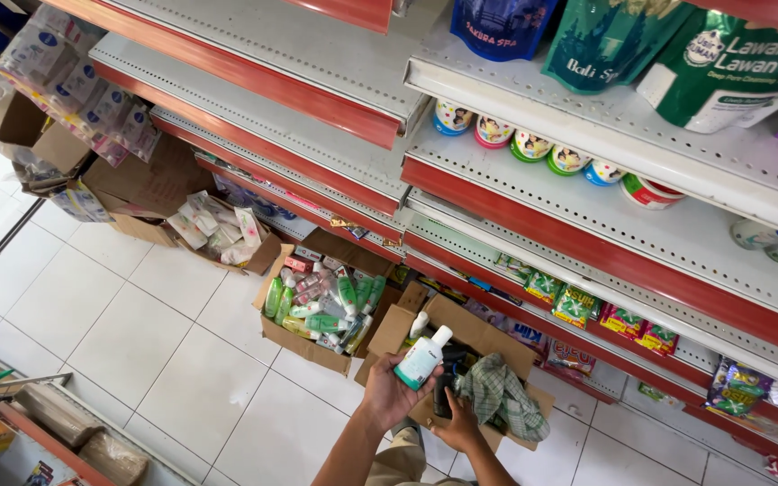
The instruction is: The person takes cosmetic tubes and bottles from a store shelf, wipes some items with a cloth, scans each item with a handheld barcode scanner, and places them into a cardboard box on the floor. They repeat this for several items and place one bottle back on the shelf.
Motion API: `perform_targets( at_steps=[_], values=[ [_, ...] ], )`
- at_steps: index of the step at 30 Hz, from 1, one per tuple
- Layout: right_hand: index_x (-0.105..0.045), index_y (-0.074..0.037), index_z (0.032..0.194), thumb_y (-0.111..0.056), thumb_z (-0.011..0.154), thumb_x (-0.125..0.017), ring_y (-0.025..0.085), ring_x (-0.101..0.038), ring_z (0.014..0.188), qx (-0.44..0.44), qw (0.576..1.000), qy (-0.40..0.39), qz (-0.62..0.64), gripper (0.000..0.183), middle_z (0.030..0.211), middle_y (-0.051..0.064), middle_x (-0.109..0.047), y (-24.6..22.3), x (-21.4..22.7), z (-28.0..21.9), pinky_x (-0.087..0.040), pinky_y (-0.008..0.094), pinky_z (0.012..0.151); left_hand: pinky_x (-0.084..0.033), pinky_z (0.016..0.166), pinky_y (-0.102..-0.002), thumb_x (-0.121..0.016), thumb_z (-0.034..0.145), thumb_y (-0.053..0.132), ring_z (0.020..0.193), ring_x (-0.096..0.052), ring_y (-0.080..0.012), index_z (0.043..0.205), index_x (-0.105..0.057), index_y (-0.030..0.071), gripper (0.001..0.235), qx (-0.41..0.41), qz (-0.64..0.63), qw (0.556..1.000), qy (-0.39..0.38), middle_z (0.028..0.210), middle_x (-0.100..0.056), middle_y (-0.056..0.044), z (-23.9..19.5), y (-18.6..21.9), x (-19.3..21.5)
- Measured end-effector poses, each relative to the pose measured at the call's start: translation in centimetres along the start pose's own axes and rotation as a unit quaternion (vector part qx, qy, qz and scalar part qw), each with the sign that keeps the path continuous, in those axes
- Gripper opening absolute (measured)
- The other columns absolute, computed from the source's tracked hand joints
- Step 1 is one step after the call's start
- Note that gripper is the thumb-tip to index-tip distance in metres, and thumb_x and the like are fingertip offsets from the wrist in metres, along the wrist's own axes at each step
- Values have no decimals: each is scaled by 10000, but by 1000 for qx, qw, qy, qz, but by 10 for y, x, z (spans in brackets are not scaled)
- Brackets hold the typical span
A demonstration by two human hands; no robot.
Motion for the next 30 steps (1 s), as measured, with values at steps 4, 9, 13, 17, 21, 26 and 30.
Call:
perform_targets(
  at_steps=[4, 9, 13, 17, 21, 26, 30],
  values=[
    [-319, -165, 1531, -329, 708, -929, 327, -512, 1320, 53, 994, 64, 76, 1037, 1434, 179, -479, 45, -24, 23, -445, 405, 1095, -556, 823, -379, -389, 930, 193, 1025, -695, -325, 1413, -467, 59, 507, -10, -20, 1000, 2, 1260, -653, -208, 8, -17, 2],
    [-588, -127, 1371, -270, 875, -746, 188, -574, 941, -11, 930, -14, 367, 540, 1237, 67, -656, -22, 91, -39, -481, 307, 780, -542, 898, -359, -635, 874, -4, 1109, -633, -234, 1510, -442, 103, 673, -139, 61, 981, -118, 1283, -617, -148, 20, -39, -21],
    [-628, -60, 1302, -241, 946, -678, 143, -655, 889, 81, 824, 2, 561, 403, 1127, 66, -728, -64, 199, -94, -494, 278, 705, -553, 957, -354, -778, 733, -86, 1156, -635, -205, 1473, -420, 122, 848, -206, 138, 967, -59, 1323, -617, -81, 24, -52, -65],
    [-615, -43, 1286, -192, 937, -683, 154, -662, 923, 203, 778, 45, 593, 386, 1106, 69, -715, -92, 279, -152, -511, 300, 729, -556, 994, -353, -803, 733, -104, 1188, -639, -217, 1437, -497, -8, 773, -272, 235, 927, -109, 1344, -629, -142, 30, -75, -115],
    [-595, -24, 1268, -66, 896, -731, 152, -670, 1000, 298, 785, 185, 510, 398, 1116, 71, -699, -75, 316, -173, -548, 325, 852, -547, 958, -385, -774, 737, -118, 1142, -651, -241, 1362, -593, -23, 657, -283, 202, 929, -131, 1307, -656, -152, 37, -110, -154],
    [-605, 0, 1225, -29, 897, -729, 161, -696, 1031, 273, 768, 321, 483, 351, 1115, 89, -723, -47, 355, -191, -574, 320, 890, -544, 1011, -346, -722, 822, -116, 1192, -655, -186, 1219, -677, -74, 402, -347, 222, 884, -222, 1317, -638, -69, 37, -137, -202],
    [-640, -12, 1198, -48, 918, -736, 165, -724, 1021, 255, 771, 416, 409, 297, 1099, 86, -748, -61, 410, -211, -596, 307, 869, -533, 970, -308, -692, 914, -32, 1119, -662, -168, 1295, -689, -4, 382, -411, 411, 805, -118, 1233, -713, -125, 36, -134, -254]
  ],
)
Point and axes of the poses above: each hand's wrist, its own z-axis towards the middle knuckle, its own x-axis out of the back of the hand, y = z × x, the point moved 5 cm from there along z, towards the middle knuckle
